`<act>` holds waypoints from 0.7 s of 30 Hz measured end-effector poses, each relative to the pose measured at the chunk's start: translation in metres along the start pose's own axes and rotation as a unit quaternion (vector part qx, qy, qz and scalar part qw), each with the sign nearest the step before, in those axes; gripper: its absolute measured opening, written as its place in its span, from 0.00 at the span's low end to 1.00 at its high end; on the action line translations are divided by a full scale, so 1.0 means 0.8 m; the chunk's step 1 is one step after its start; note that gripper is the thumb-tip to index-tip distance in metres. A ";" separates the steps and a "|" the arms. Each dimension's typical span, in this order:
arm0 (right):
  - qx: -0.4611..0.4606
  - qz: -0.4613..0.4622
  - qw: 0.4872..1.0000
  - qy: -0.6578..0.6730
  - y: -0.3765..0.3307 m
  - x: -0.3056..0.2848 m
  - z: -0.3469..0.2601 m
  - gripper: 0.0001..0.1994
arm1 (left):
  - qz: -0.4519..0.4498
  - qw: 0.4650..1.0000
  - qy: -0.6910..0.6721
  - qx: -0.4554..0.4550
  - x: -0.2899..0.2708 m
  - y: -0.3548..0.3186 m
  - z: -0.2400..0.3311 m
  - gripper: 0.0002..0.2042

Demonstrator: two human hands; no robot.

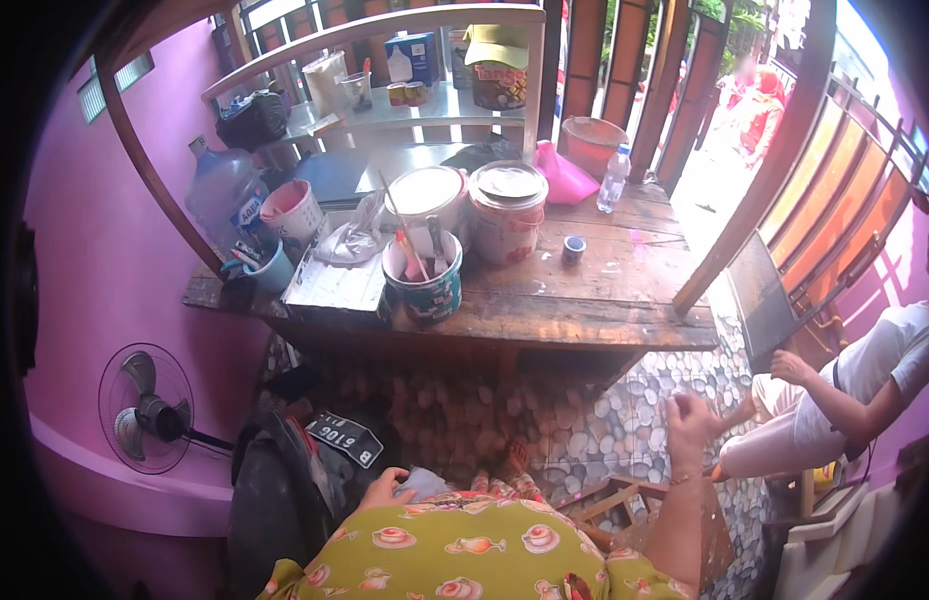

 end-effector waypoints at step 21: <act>-0.374 -0.090 0.920 0.078 0.320 0.213 -0.429 0.09 | 0.096 0.993 -0.064 -0.008 -0.019 0.151 0.060 0.18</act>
Point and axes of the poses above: each hand's wrist, its own y-axis towards the middle knuckle, its own x-axis out of the palm, z = x × y, the point moved 4 cm from there along y, towards the middle knuckle, and after that the axes turned 14 degrees about -y, right-handed, at the moved point
